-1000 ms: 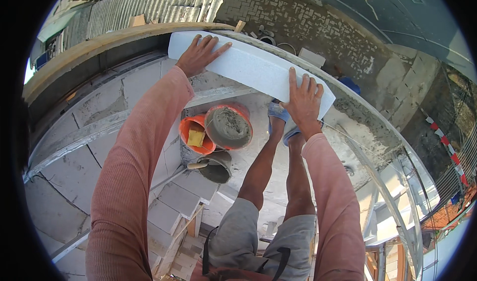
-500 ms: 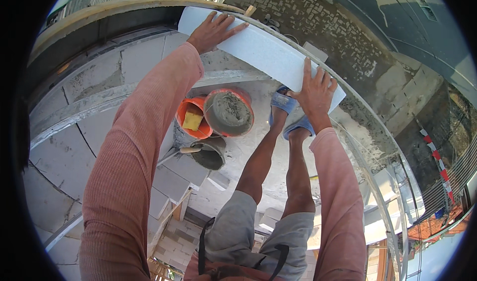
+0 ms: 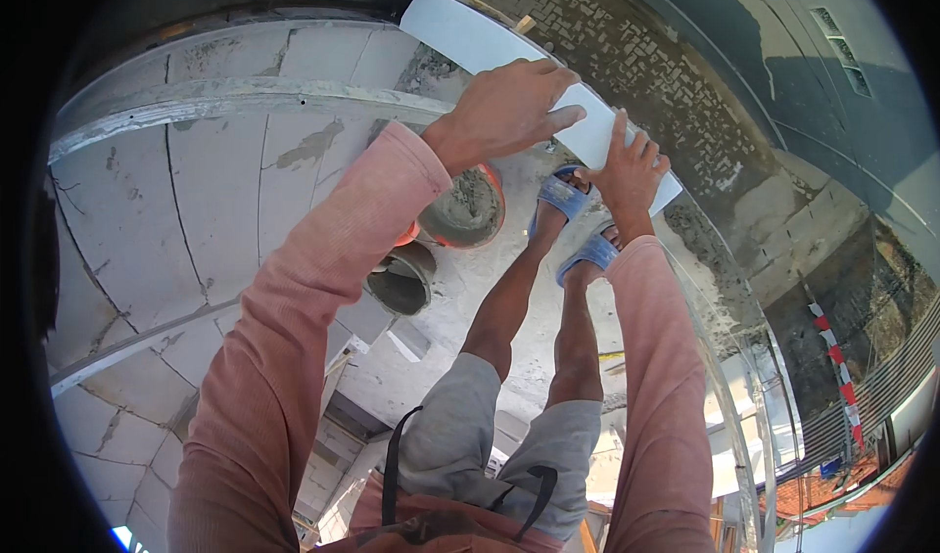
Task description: The person installs a white block by applying mortar, positioning it against a metal frame, and securing it with wire.
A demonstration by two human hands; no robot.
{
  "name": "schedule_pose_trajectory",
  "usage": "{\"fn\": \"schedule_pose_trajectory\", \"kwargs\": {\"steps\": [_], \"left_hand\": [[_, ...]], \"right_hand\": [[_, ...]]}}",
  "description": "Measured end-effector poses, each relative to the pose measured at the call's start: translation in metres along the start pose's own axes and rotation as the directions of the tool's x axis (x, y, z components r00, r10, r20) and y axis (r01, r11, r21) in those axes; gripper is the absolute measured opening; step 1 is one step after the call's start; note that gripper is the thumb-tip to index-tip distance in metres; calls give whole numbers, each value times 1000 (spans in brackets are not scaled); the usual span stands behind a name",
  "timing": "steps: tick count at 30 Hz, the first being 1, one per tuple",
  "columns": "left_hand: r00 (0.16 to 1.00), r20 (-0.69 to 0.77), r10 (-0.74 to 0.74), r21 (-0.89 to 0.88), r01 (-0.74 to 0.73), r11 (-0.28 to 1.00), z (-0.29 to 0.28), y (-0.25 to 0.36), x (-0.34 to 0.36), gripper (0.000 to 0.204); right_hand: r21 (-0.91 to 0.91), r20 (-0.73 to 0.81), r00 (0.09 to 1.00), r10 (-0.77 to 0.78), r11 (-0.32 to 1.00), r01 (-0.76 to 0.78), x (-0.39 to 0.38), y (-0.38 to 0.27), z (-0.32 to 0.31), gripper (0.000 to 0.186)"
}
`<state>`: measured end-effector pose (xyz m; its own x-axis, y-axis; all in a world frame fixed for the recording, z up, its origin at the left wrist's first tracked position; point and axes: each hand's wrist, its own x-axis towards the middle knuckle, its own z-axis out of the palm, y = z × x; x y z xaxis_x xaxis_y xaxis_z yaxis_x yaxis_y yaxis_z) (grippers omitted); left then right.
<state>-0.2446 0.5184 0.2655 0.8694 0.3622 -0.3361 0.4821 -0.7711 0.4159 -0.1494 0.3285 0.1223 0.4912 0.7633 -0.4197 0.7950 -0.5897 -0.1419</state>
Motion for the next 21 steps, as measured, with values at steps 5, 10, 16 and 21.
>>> {"fn": "schedule_pose_trajectory", "kwargs": {"steps": [5,10,16,21], "left_hand": [[794,-228,-564,-823,152,547,10,85,-147,30],[458,61,-887,-992,-68,-104,86,96,-207,33],[468,-25,-883,-959,-260,-111,101,31,-229,34],[514,24,-857,-876,-402,-266,145,30,-219,36]], "right_hand": [[-81,-41,999,-24,996,20,-8,-13,6,132],[-137,-112,991,-69,989,53,-14,-8,20,131],[-159,-75,994,-84,985,71,-11,-11,17,133],[-245,-156,980,-128,966,87,-7,10,31,136]]}}
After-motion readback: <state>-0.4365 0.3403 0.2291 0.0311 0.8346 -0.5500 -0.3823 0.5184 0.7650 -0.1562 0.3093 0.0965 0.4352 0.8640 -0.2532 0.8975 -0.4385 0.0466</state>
